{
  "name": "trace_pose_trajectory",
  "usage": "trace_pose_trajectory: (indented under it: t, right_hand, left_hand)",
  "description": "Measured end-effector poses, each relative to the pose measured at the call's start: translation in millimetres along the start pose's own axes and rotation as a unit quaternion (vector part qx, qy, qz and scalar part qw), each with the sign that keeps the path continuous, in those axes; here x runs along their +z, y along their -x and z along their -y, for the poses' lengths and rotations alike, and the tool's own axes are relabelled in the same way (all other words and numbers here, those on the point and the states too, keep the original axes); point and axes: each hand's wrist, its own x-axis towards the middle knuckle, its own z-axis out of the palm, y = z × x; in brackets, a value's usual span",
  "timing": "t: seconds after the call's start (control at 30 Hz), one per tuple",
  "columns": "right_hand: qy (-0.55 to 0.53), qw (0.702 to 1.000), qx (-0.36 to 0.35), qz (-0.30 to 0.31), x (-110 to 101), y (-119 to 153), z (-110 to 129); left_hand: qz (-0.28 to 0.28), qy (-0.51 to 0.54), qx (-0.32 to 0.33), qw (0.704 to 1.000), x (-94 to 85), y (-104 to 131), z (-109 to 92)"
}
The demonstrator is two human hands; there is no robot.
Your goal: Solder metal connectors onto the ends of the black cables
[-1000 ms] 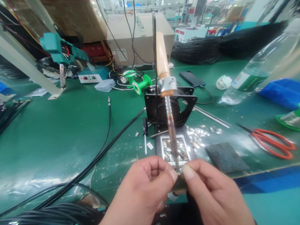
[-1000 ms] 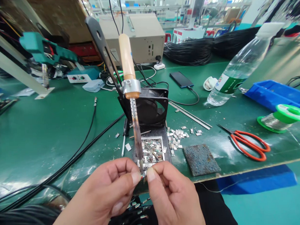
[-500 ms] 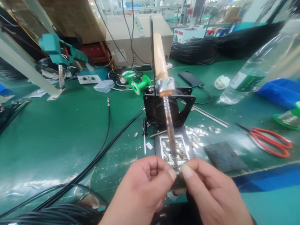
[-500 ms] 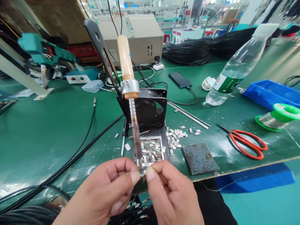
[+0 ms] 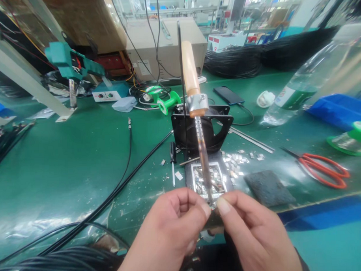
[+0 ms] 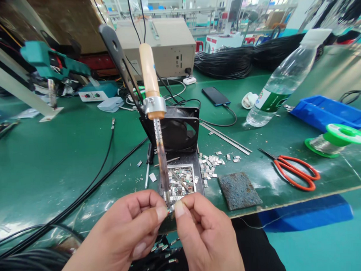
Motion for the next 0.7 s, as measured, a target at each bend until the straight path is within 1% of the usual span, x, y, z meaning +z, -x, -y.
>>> trace_pose_trajectory:
  t: [0.23,0.4,0.47,0.57,0.63,0.7]
  right_hand:
    - [-0.002,1.000,0.002,-0.009,3.2,-2.1,1.2]
    - [-0.011,0.999,0.027,0.018,3.6,0.0,-1.4]
    - [-0.020,0.998,0.038,0.036,1.1,1.7,-4.6]
    - [-0.025,0.998,0.050,0.034,-7.5,5.7,-11.4]
    - [-0.025,0.999,0.034,0.027,-14.5,9.7,-15.3]
    - [-0.025,1.000,0.002,-0.002,-19.7,14.3,-16.7]
  left_hand:
    - [0.005,0.005,0.002,1.000,1.3,0.8,-1.7]
    - [0.005,0.006,0.010,1.000,0.2,1.5,0.3]
    - [0.006,0.012,0.010,1.000,-0.9,1.1,0.5]
    - [0.012,0.022,0.017,1.000,-1.2,0.4,0.3]
    - [0.010,0.031,0.026,0.999,-0.4,0.6,0.4]
    - [0.006,0.044,0.025,0.999,0.2,1.4,0.9]
